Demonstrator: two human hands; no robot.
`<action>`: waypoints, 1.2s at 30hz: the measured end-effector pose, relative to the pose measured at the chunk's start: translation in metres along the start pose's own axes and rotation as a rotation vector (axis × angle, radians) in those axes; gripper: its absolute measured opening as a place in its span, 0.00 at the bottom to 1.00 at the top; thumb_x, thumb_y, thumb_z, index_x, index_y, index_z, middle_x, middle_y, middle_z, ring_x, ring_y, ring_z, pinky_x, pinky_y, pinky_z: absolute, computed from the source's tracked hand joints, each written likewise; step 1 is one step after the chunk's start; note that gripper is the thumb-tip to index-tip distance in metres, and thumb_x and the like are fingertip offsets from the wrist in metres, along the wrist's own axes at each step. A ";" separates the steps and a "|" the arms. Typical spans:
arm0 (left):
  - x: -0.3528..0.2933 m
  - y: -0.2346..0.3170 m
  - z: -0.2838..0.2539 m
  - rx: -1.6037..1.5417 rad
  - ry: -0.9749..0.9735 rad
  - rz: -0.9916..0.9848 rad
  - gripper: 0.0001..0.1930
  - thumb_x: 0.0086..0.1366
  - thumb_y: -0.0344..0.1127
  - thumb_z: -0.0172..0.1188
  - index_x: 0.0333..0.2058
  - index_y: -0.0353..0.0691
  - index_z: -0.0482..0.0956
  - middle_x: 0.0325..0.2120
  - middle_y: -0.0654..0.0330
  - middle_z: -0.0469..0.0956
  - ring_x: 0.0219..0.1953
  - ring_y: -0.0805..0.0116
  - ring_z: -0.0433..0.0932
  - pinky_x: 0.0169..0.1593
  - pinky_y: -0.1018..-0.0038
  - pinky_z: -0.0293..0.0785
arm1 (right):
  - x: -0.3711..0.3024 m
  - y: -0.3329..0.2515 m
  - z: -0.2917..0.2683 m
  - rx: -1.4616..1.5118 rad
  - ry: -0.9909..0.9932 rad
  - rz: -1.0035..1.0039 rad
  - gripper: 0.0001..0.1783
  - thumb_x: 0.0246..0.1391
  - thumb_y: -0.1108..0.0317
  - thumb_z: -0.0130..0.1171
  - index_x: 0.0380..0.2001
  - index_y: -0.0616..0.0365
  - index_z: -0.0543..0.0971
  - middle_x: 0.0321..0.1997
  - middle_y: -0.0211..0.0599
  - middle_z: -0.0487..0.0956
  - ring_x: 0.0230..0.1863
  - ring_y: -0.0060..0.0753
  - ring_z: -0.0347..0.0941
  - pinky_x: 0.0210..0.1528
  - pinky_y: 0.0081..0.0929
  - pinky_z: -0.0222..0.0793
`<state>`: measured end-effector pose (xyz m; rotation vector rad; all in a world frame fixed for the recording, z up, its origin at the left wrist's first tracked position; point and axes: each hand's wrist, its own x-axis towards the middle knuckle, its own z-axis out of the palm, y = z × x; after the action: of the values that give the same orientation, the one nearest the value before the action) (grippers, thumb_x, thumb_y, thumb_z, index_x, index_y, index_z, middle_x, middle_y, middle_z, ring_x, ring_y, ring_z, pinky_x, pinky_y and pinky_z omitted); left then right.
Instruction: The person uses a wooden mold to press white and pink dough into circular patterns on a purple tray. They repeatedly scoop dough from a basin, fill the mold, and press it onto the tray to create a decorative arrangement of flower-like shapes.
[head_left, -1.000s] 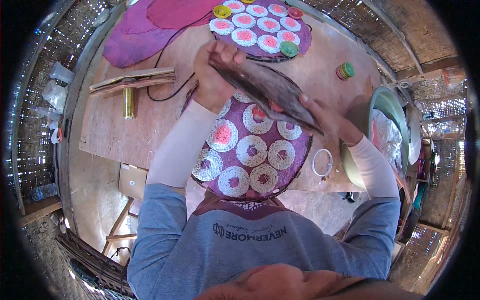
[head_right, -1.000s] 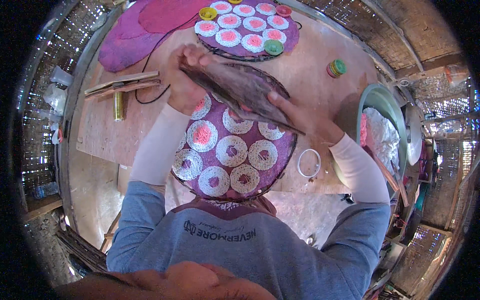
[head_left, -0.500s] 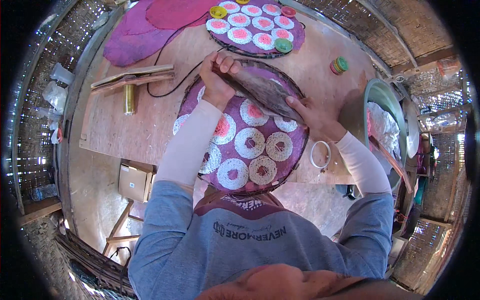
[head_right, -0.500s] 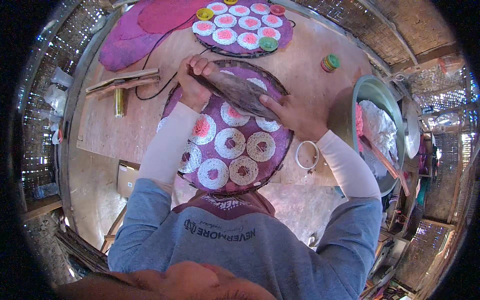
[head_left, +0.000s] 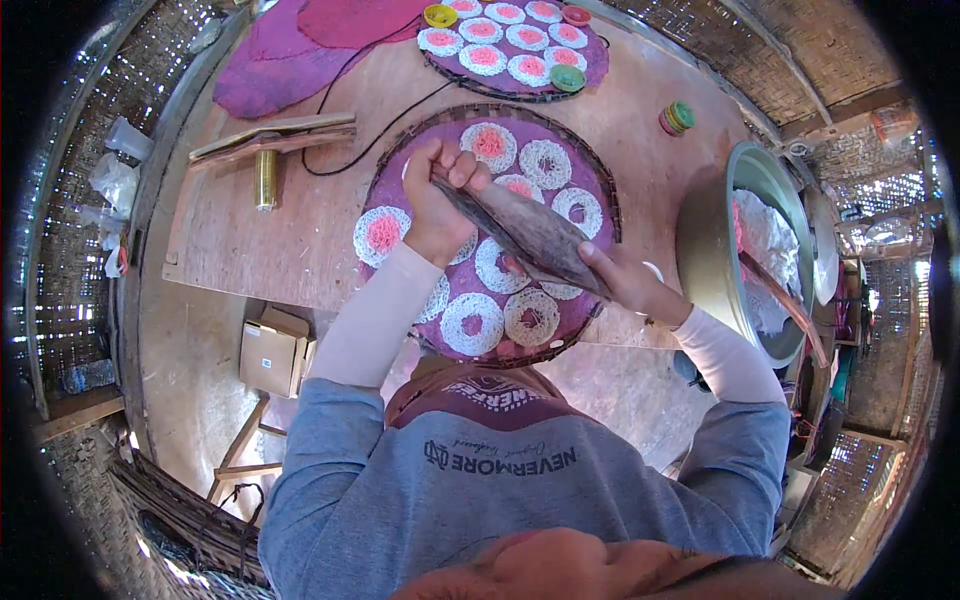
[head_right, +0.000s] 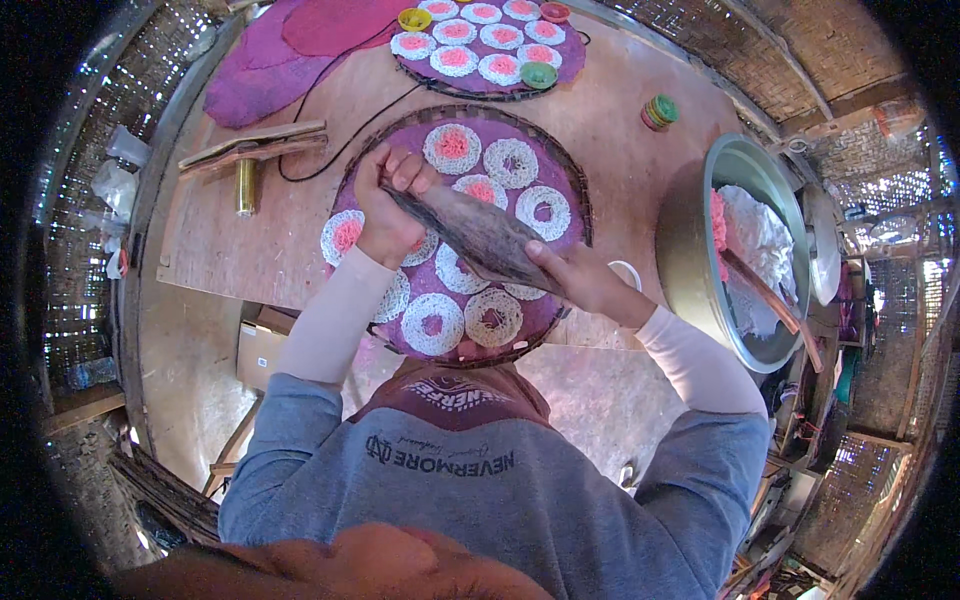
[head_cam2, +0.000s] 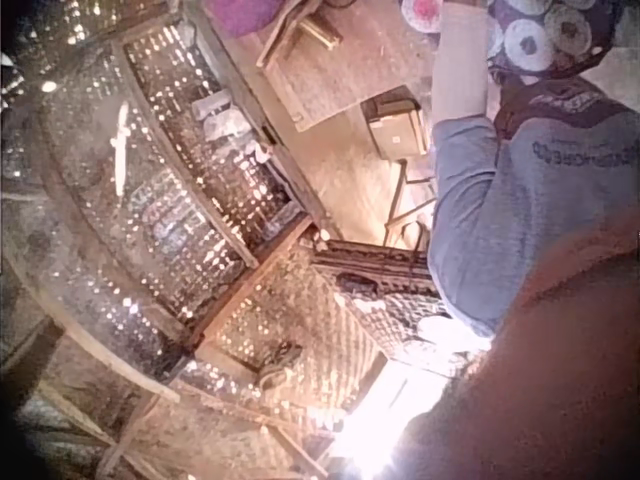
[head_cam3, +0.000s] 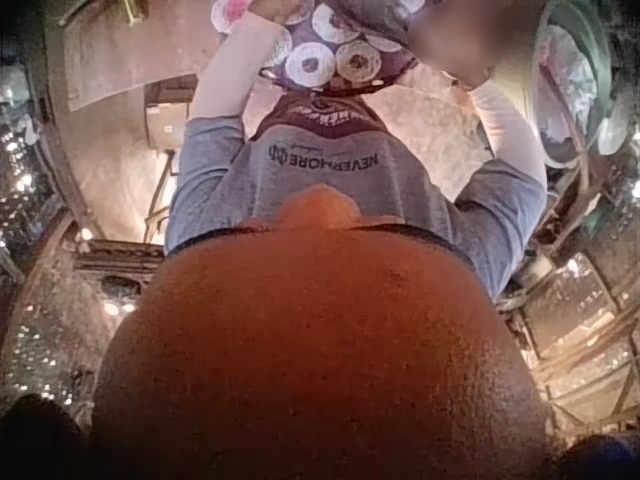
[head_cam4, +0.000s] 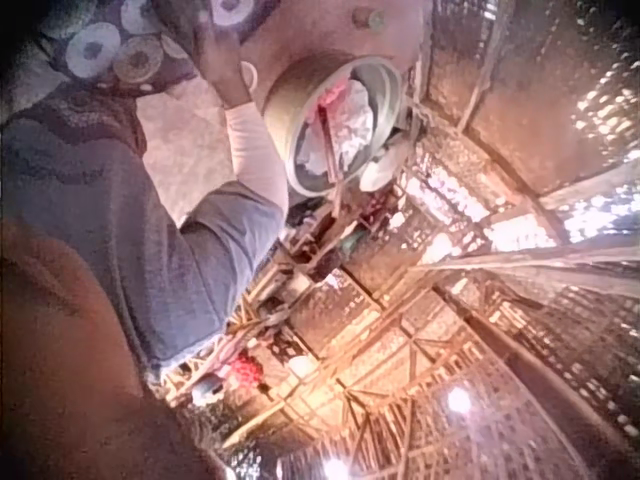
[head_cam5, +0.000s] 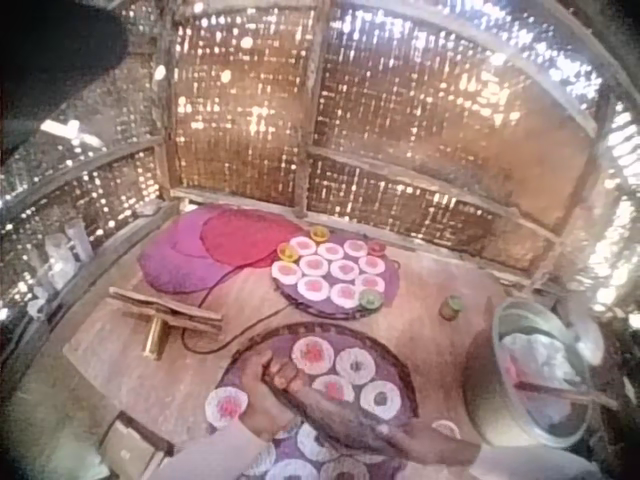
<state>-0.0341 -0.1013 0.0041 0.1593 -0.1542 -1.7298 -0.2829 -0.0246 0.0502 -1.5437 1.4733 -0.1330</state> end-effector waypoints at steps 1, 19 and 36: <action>-0.001 0.001 0.007 0.013 -0.019 -0.011 0.14 0.60 0.41 0.45 0.16 0.48 0.60 0.11 0.68 0.58 0.17 0.73 0.59 0.26 0.74 0.60 | 0.004 0.007 0.003 -0.025 0.005 0.006 0.40 0.55 0.34 0.37 0.19 0.65 0.77 0.11 0.35 0.69 0.16 0.28 0.65 0.23 0.32 0.61; -0.041 0.034 0.045 1.310 -0.671 0.017 0.36 0.53 0.57 0.59 0.55 0.39 0.64 0.49 0.56 0.70 0.55 0.61 0.63 0.58 0.66 0.57 | -0.017 -0.044 -0.009 0.301 0.031 -0.255 0.35 0.52 0.37 0.47 0.21 0.64 0.78 0.12 0.40 0.70 0.16 0.33 0.68 0.23 0.34 0.65; -0.075 -0.034 0.130 2.243 -0.915 0.873 0.11 0.40 0.42 0.63 0.22 0.48 0.72 0.15 0.62 0.70 0.19 0.63 0.74 0.25 0.65 0.64 | -0.068 -0.121 -0.047 0.429 0.642 -0.694 0.12 0.54 0.64 0.52 0.35 0.59 0.63 0.19 0.28 0.66 0.12 0.19 0.61 0.14 0.18 0.56</action>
<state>-0.0802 -0.0202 0.1269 0.7172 -2.3266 0.0777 -0.2448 -0.0176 0.1916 -1.6483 1.1720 -1.3635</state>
